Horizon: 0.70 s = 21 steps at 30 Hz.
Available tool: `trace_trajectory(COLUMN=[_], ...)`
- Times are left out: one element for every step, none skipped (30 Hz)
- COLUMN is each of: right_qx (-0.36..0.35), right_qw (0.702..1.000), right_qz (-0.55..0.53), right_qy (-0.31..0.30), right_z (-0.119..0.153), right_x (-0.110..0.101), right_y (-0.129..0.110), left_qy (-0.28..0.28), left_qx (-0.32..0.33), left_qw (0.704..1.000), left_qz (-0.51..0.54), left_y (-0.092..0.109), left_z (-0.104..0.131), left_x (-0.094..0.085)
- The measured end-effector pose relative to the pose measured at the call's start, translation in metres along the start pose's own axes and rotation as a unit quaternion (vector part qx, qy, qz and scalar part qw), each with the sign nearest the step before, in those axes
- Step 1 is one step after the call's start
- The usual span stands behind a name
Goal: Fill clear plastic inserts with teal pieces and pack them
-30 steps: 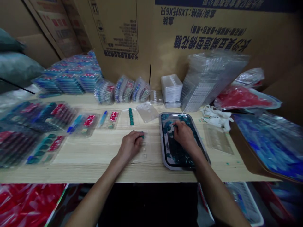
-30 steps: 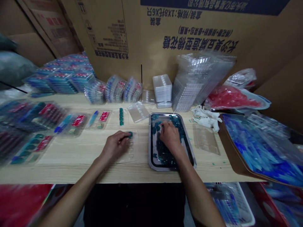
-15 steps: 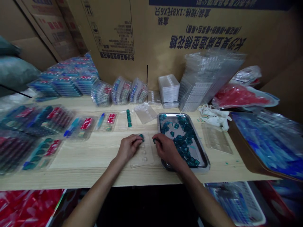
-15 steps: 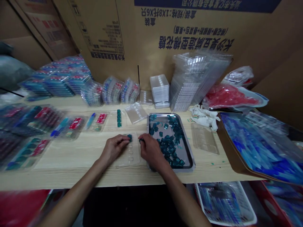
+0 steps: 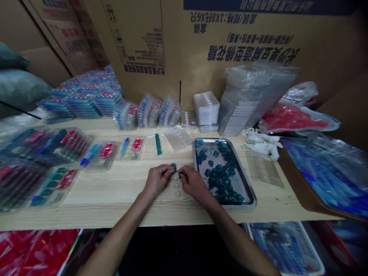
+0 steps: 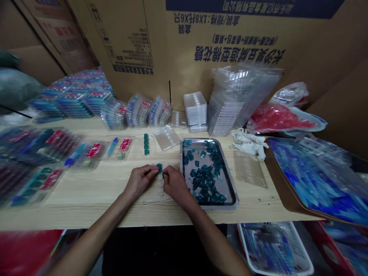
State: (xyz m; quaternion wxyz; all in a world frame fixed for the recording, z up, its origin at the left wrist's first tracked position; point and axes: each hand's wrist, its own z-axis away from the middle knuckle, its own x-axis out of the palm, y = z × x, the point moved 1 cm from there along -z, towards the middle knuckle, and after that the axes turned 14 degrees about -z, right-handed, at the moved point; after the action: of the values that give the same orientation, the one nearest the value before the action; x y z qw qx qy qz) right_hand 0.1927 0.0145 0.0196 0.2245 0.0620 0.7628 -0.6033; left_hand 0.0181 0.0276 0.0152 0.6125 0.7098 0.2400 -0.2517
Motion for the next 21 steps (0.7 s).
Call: trace_trajectory(right_qx=[0.004,0.007,0.010,0.012,0.014,0.014,0.013,0.014,0.016,0.019,0.025,0.033,0.042,0.052,0.062,0.075,0.088,0.102,0.113,0.121,0.124], right_qw=[1.000,1.000,1.000,1.000,0.999,0.999,0.998,0.997,0.997,0.997,0.997,0.998,0.998,0.999,0.998,0.996,0.993,0.990,0.987,0.985,0.984], right_qz=[0.002,0.006,0.012,0.022,0.034,0.047,0.060,0.069,0.074,0.074,0.068,0.056,0.037,0.013,-0.015,-0.044,-0.072,-0.096,-0.114,-0.125,-0.127], right_qy=[0.003,0.007,0.009,0.010,0.008,0.004,-0.002,-0.008,-0.013,-0.016,-0.015,-0.014,-0.012,-0.009,-0.006,-0.002,0.002,0.006,0.007,0.005,-0.001], right_z=[0.000,0.000,0.000,0.000,0.000,0.000,0.000,-0.001,-0.001,-0.001,-0.002,-0.003,-0.004,-0.005,-0.006,-0.007,-0.008,-0.009,-0.010,-0.011,-0.012], right_x=[0.001,0.002,0.003,0.005,0.006,0.008,0.009,0.010,0.011,0.011,0.012,0.011,0.011,0.011,0.011,0.011,0.011,0.011,0.011,0.011,0.011], right_y=[0.001,0.001,0.002,0.002,0.002,0.002,0.001,0.001,0.001,0.001,0.001,0.002,0.003,0.004,0.005,0.007,0.008,0.009,0.010,0.010,0.009], left_qy=[0.001,0.002,0.007,0.014,0.021,0.025,0.027,0.027,0.023,0.020,0.018,0.017,0.019,0.024,0.030,0.037,0.046,0.055,0.060,0.061,0.056], left_qx=[-0.001,-0.006,-0.013,-0.021,-0.029,-0.033,-0.034,-0.033,-0.031,-0.029,-0.026,-0.023,-0.018,-0.011,-0.002,0.009,0.020,0.031,0.040,0.049,0.056], left_qw=[1.000,1.000,1.000,0.999,0.999,0.999,0.998,0.998,0.998,0.998,0.998,0.998,0.998,0.998,0.998,0.997,0.997,0.997,0.996,0.996,0.996], left_qz=[0.004,0.010,0.017,0.023,0.029,0.033,0.036,0.038,0.041,0.045,0.050,0.055,0.060,0.062,0.062,0.061,0.058,0.055,0.052,0.049,0.045], left_y=[-0.001,-0.002,-0.003,-0.004,-0.005,-0.005,-0.005,-0.005,-0.005,-0.005,-0.005,-0.006,-0.006,-0.006,-0.007,-0.007,-0.008,-0.008,-0.008,-0.008,-0.008], left_z=[0.000,0.000,0.000,0.000,0.000,0.000,0.000,0.001,0.001,0.002,0.003,0.004,0.004,0.005,0.005,0.005,0.004,0.004,0.003,0.003,0.002], left_x=[0.001,0.002,0.003,0.004,0.004,0.005,0.006,0.006,0.006,0.006,0.007,0.007,0.007,0.007,0.007,0.008,0.008,0.007,0.007,0.007,0.006])
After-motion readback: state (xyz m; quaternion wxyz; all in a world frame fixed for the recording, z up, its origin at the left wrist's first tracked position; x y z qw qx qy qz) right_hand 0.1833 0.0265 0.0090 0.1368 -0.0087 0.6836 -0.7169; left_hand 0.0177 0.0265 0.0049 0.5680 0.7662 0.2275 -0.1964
